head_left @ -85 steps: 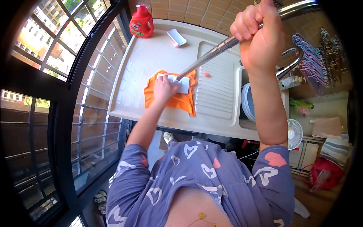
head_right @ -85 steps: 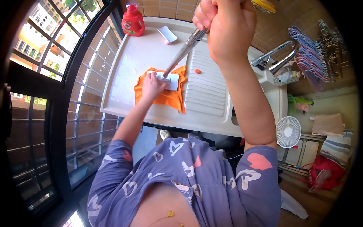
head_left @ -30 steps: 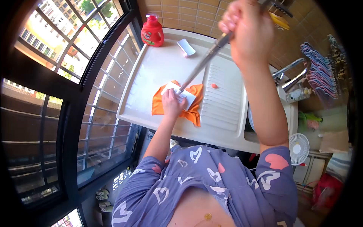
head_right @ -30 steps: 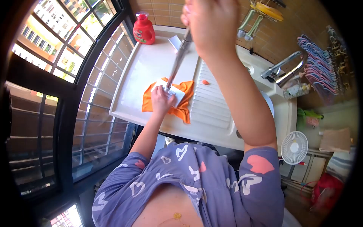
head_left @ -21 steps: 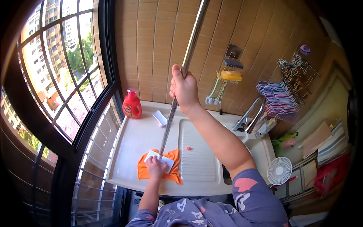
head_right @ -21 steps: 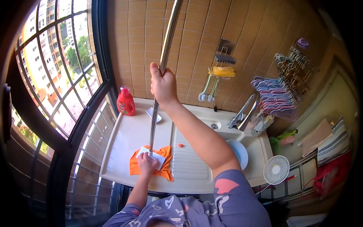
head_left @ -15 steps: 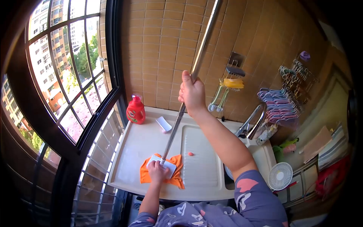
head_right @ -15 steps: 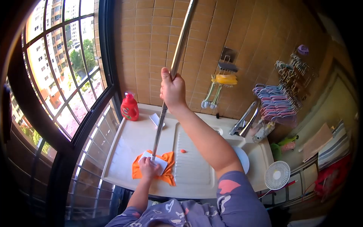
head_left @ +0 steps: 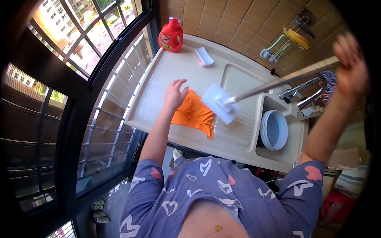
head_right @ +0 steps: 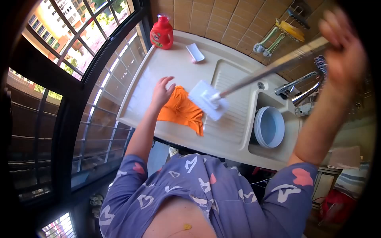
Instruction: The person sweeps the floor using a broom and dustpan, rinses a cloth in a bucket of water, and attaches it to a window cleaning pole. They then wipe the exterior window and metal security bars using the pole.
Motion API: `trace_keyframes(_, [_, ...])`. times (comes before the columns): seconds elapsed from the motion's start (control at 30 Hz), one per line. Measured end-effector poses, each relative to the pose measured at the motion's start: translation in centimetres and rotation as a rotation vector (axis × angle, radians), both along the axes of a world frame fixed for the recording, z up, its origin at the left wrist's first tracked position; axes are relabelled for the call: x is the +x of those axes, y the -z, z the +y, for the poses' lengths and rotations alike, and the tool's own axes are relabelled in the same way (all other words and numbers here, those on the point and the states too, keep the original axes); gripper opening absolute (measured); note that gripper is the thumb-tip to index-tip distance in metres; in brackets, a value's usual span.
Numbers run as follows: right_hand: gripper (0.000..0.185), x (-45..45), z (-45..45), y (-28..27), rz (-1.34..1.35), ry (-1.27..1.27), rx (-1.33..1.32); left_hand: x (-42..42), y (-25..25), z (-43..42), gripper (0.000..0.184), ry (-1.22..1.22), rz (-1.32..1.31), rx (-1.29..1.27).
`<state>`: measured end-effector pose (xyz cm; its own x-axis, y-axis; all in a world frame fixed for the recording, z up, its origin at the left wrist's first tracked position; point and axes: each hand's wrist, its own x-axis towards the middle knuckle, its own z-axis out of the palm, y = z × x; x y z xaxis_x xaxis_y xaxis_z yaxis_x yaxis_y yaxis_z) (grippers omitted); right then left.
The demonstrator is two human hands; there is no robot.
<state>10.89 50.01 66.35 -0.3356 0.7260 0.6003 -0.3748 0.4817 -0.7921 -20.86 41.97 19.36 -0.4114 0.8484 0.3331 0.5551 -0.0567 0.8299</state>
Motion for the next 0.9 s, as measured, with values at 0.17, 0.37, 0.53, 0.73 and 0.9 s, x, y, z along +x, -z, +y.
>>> trace_keyframes(0.17, [0.051,6.4,-4.4,-1.9,-0.069,-0.110,0.115,2.3,2.6,5.5,0.029,0.341,0.571,-0.322])
trace_keyframes(0.37, [0.049,12.9,-9.1,-0.6,-0.019,-0.014,0.131,4.3,2.2,10.1,0.043,0.460,0.618,-0.669])
trace_keyframes(0.53, [0.051,15.3,-10.7,1.1,-0.025,-0.038,0.100,3.2,0.4,11.0,0.052,0.281,0.405,-0.391])
trace_keyframes(0.73, [0.052,15.9,-9.7,3.3,0.075,-0.131,-0.009,5.4,2.9,-3.4,0.088,0.318,0.700,-0.301])
trace_keyframes(0.9, [0.050,15.6,-7.0,4.5,0.098,-0.235,-0.077,4.7,2.2,-10.6,0.086,0.375,0.774,-0.668])
